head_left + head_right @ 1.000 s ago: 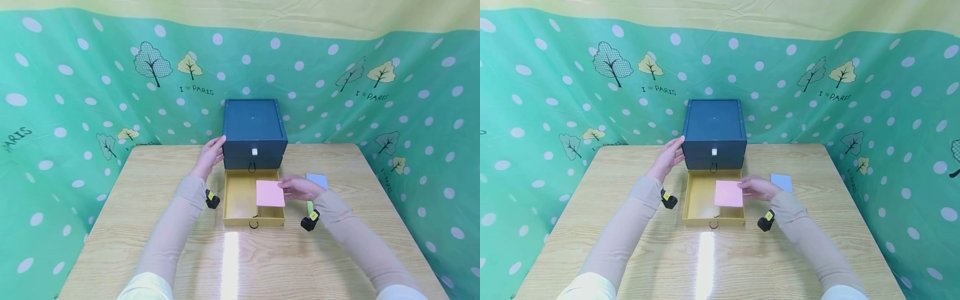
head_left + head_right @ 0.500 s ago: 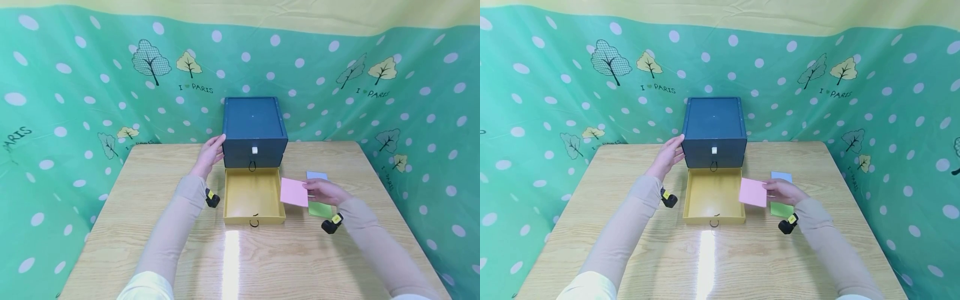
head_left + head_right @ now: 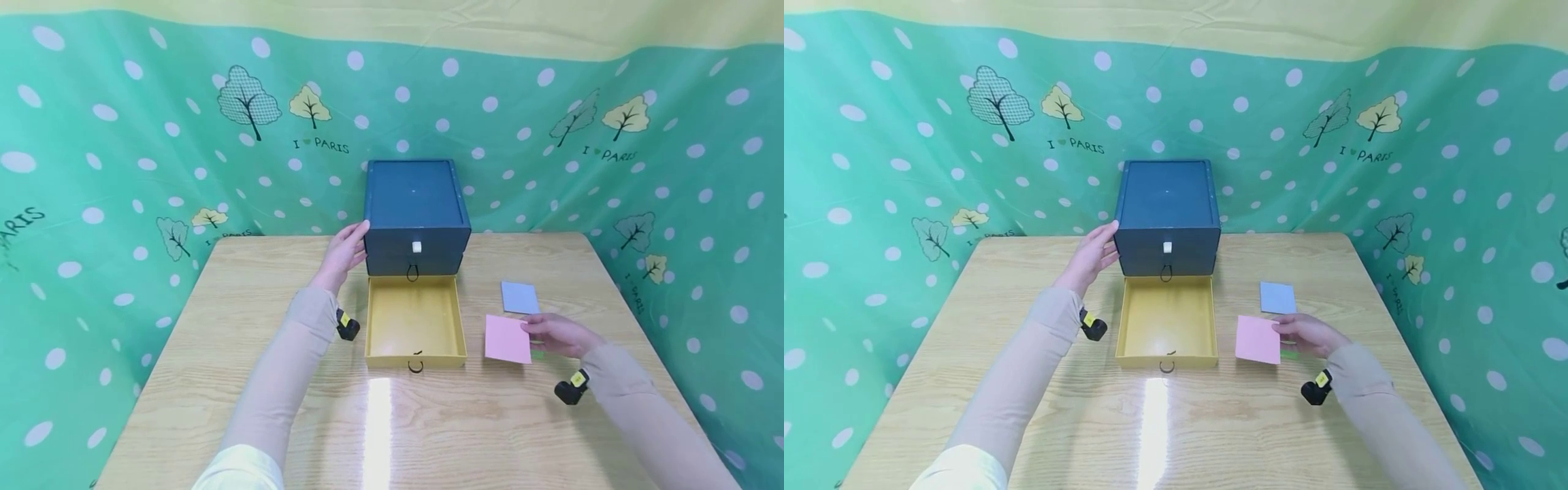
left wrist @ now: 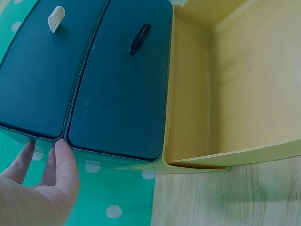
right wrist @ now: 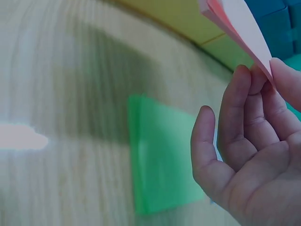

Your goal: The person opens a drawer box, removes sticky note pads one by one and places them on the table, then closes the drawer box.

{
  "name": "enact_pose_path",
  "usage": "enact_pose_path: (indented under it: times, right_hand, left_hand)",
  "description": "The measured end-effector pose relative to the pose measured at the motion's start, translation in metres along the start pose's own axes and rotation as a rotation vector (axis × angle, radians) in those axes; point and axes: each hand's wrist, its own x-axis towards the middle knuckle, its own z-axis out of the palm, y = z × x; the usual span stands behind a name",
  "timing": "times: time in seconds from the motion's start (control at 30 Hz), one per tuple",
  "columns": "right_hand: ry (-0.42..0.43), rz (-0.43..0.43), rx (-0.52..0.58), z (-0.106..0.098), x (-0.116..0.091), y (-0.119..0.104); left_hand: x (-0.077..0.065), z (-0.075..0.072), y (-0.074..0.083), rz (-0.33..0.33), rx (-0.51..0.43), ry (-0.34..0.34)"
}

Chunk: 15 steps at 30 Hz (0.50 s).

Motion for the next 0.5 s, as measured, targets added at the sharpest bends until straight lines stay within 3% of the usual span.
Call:
enact_pose_path:
  times: [0.33,0.5]
  right_hand:
    - [0.09,0.05,-0.219,-0.009,-0.016,0.021]
    - [0.09,0.063,-0.224,-0.014,-0.022,0.026]
  left_hand:
    - [0.002,-0.001,-0.002,-0.004,-0.003,-0.001]
    - [0.002,0.0,-0.001,-0.002,-0.001,-0.004]
